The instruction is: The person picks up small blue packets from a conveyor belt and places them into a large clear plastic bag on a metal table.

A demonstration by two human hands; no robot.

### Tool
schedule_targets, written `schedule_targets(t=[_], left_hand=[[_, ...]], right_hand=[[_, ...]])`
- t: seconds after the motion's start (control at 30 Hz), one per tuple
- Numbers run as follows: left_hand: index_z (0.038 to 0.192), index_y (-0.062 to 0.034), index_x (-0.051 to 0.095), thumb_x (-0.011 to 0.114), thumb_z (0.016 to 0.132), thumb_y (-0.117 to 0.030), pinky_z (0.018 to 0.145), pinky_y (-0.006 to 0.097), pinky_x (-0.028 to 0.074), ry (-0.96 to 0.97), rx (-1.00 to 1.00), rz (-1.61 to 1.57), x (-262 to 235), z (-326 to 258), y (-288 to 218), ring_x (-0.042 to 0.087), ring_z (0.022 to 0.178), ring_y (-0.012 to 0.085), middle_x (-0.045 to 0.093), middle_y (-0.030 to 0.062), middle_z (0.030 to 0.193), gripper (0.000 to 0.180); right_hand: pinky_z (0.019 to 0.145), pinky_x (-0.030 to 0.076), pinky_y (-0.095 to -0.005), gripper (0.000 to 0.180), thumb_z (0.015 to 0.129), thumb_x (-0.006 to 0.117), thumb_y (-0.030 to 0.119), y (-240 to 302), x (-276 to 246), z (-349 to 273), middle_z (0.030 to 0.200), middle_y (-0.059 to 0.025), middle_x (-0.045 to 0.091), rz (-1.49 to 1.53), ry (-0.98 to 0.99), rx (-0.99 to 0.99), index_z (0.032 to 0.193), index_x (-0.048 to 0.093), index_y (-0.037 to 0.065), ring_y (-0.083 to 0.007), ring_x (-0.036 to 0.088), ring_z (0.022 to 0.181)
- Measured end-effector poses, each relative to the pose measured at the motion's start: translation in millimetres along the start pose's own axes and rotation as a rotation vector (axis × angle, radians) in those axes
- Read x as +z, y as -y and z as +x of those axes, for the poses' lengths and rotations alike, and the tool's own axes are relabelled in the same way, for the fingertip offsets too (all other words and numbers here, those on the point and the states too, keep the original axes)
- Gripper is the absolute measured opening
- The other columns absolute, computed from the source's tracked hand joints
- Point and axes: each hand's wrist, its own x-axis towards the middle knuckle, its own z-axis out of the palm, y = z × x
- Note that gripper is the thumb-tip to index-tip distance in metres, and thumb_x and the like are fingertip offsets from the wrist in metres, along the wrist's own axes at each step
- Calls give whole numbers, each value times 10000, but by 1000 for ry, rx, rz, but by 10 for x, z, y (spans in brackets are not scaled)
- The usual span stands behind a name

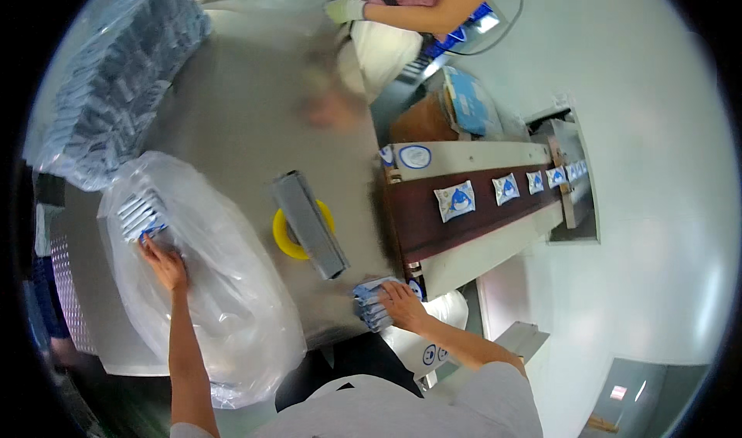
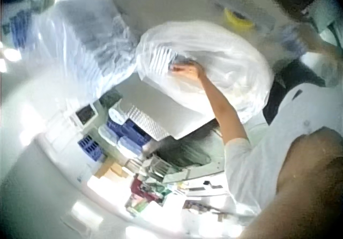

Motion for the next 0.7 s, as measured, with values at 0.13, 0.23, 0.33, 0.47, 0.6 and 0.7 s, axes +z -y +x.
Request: schedule_targets(t=[0.13,0.23,0.33,0.47,0.6,0.7], left_hand=[[1407,-56,241,510,759,-29,1080,445,249,89,-103,-10,273,-82,239,232,1320,413,214,267,1427,702],[1403,-66,250,515,725,-6,1029,439,337,81,-63,41,280,-45,140,296,1282,430,225,264,1424,730],[1429,-88,188,535,707,-27,1040,424,321,66,-81,-51,202,-58,86,306,1276,401,186,223,1450,803],[1436,-96,167,550,706,-44,1044,422,313,98,-124,-39,140,-98,138,313,1267,391,159,216,1459,826],[1417,-81,218,577,776,-189,1027,431,329,132,-86,-113,98,-149,61,339,1248,393,221,187,1446,743],[1272,-39,448,528,799,-266,1048,423,294,373,-110,-270,53,-417,152,386,1238,342,425,189,1330,531]], right_hand=[[874,406,-414,888,485,829,292,116,-468,-166,1102,-195,502,315,476,353,1196,393,-13,-389,480,1043],[963,384,-348,947,503,864,350,328,-713,-411,1148,-177,557,771,482,493,1239,389,-8,-291,521,1110],[971,381,-349,912,527,862,305,709,-1328,101,1148,-144,558,1018,464,278,1245,391,0,-255,521,1110],[931,403,-382,883,535,842,306,1208,-1720,1449,1116,-158,541,1280,412,138,1231,391,1,-292,529,1082],[882,433,-415,897,546,789,368,2084,-2008,3038,1163,-217,499,466,59,-381,1242,373,-16,-397,520,1033],[854,435,-431,806,527,798,314,2580,-1545,3997,1105,-187,517,241,-119,-397,1169,427,-2,-354,545,1003]])
